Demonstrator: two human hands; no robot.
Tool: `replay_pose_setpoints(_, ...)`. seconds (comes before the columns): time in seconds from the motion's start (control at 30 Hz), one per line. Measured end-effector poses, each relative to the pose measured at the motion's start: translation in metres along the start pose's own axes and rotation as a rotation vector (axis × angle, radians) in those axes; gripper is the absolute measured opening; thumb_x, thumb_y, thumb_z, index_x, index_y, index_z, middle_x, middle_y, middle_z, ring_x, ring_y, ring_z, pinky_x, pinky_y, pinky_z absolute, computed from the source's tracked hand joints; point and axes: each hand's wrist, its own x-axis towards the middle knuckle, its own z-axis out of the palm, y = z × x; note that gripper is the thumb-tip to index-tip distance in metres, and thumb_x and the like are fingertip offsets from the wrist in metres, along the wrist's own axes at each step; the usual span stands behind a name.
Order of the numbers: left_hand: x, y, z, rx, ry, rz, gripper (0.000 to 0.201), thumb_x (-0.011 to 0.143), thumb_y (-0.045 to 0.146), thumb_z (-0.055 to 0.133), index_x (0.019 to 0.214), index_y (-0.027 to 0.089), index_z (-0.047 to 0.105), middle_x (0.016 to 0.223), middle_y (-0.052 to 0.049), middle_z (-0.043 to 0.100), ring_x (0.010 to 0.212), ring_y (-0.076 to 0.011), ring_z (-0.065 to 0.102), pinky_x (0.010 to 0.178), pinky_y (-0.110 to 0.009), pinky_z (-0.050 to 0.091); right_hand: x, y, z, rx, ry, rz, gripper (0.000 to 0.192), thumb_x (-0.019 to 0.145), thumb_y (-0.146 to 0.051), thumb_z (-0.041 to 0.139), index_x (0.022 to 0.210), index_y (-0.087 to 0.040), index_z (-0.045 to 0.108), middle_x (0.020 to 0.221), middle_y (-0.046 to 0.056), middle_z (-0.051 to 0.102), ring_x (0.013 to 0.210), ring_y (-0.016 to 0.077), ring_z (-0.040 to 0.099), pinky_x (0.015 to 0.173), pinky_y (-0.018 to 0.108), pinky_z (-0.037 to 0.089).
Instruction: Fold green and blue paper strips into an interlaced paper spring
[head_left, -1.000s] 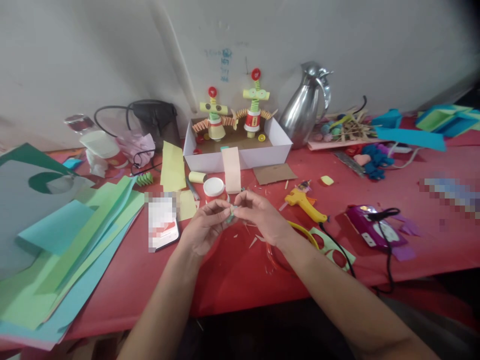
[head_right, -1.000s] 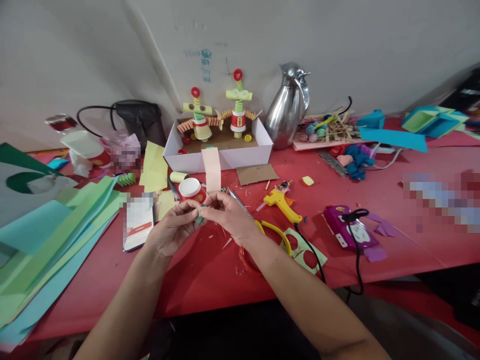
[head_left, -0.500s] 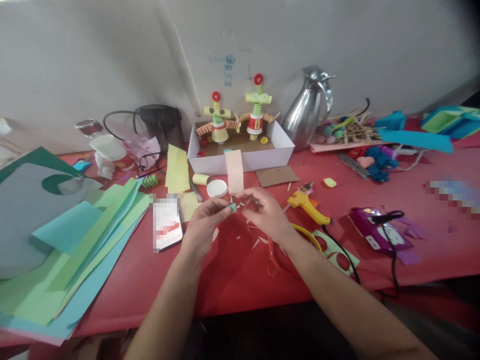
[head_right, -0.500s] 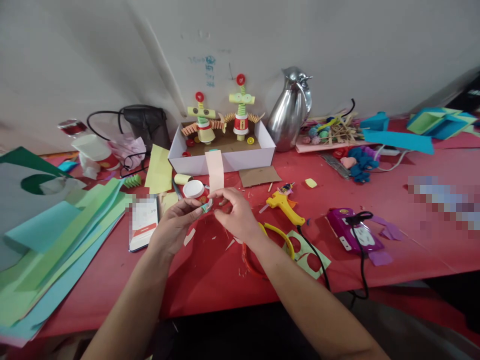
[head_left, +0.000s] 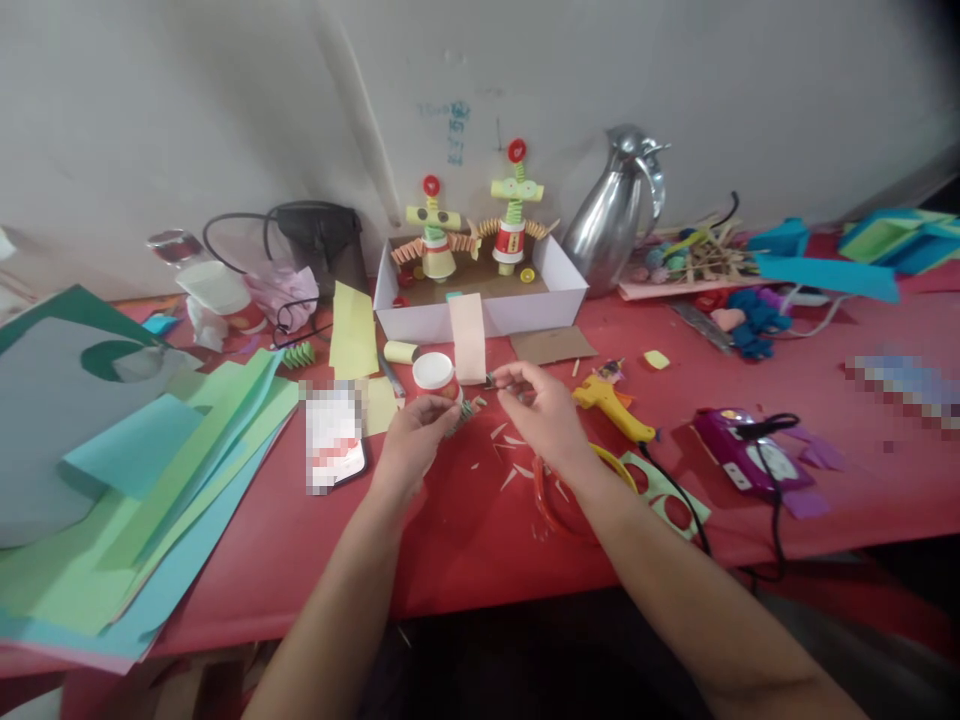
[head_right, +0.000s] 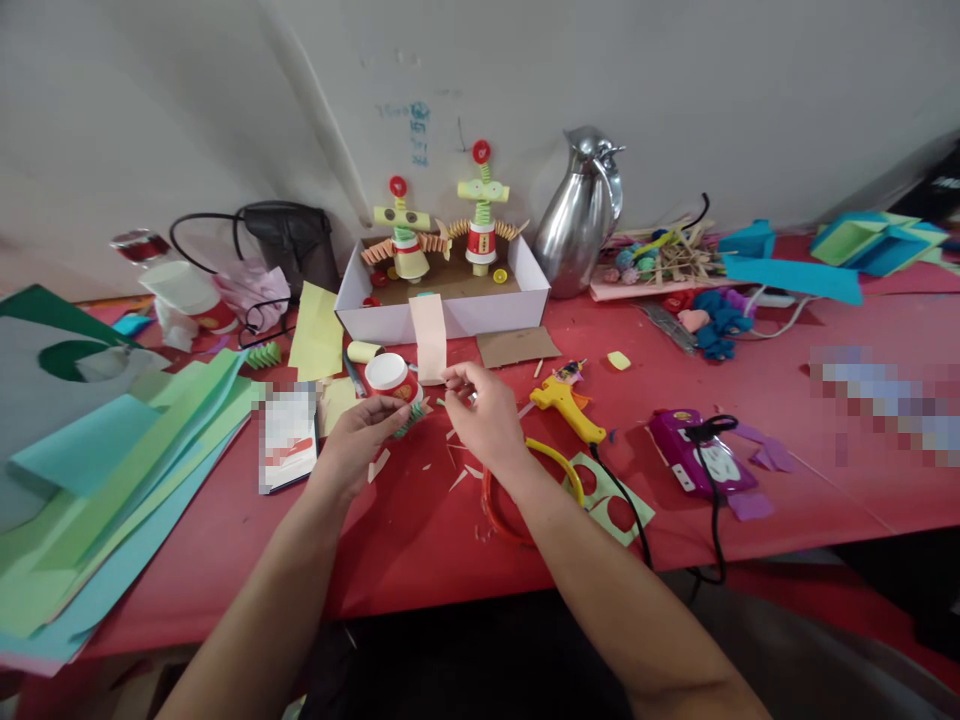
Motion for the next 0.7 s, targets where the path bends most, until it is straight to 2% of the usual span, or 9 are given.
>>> replay_pose_setpoints(0.13, 0.003, -0.012, 0.001, 0.201, 0.015, 0.089, 0.016, 0.071, 0.033, 0.079, 0.080, 0.021, 0.073, 0.079, -0.005, 0.073, 0.078, -0.0197, 0.064, 0.076, -0.030, 0.043, -0.012, -0.009, -0.026, -0.196, -0.040, -0.039, 0.012, 0.085, -0.021, 0.057, 0.094, -0.024, 0.065, 0.093, 0.005, 0.071, 0.083, 0.0212, 0.064, 0.075, 0.036, 0.048)
replay_pose_setpoints(0.3, 0.002, -0.014, 0.003, 0.393, 0.038, 0.234, 0.011, 0.071, 0.027, 0.078, 0.082, 0.027, 0.075, 0.082, -0.004, 0.075, 0.083, -0.0247, 0.065, 0.081, -0.034, 0.044, -0.059, -0.005, -0.049, -0.500, -0.099, -0.149, 0.011, 0.090, -0.020, 0.053, 0.093, -0.023, 0.063, 0.095, 0.008, 0.069, 0.090, 0.0255, 0.063, 0.080, 0.040, 0.047)
replay_pose_setpoints(0.4, -0.002, -0.009, -0.005, 0.531, 0.122, 0.297, 0.015, 0.075, 0.027, 0.073, 0.090, 0.026, 0.076, 0.087, -0.005, 0.076, 0.081, -0.0251, 0.065, 0.082, -0.035, 0.045, -0.087, 0.005, -0.053, -0.534, -0.097, -0.180, 0.012, 0.092, -0.019, 0.052, 0.094, -0.022, 0.063, 0.095, 0.008, 0.069, 0.091, 0.0249, 0.063, 0.082, 0.040, 0.048)
replay_pose_setpoints(0.5, -0.011, -0.003, -0.019, 0.750, 0.247, 0.302, 0.020, 0.084, 0.026, 0.059, 0.095, 0.025, 0.076, 0.091, -0.004, 0.076, 0.081, -0.0241, 0.067, 0.079, -0.034, 0.047, -0.106, 0.015, -0.054, -0.559, -0.045, -0.242, 0.011, 0.092, -0.020, 0.054, 0.098, -0.021, 0.064, 0.097, 0.008, 0.068, 0.095, 0.0248, 0.061, 0.086, 0.041, 0.048)
replay_pose_setpoints(0.6, -0.023, 0.001, -0.033, 0.894, 0.349, 0.278, 0.025, 0.088, 0.024, 0.051, 0.096, 0.024, 0.075, 0.091, -0.003, 0.077, 0.081, -0.0229, 0.068, 0.076, -0.032, 0.049, -0.113, 0.023, -0.054, -0.589, -0.028, -0.299, 0.013, 0.091, -0.020, 0.057, 0.102, -0.019, 0.064, 0.100, 0.008, 0.066, 0.099, 0.0255, 0.059, 0.090, 0.042, 0.048)
replay_pose_setpoints(0.7, -0.034, -0.002, -0.040, 0.940, 0.353, 0.266, 0.023, 0.087, 0.027, 0.054, 0.096, 0.022, 0.075, 0.091, -0.005, 0.075, 0.079, -0.0230, 0.067, 0.074, -0.033, 0.050, -0.113, 0.029, -0.052, -0.624, -0.026, -0.315, 0.014, 0.090, -0.019, 0.058, 0.102, -0.019, 0.065, 0.100, 0.008, 0.065, 0.100, 0.0262, 0.058, 0.091, 0.043, 0.047)
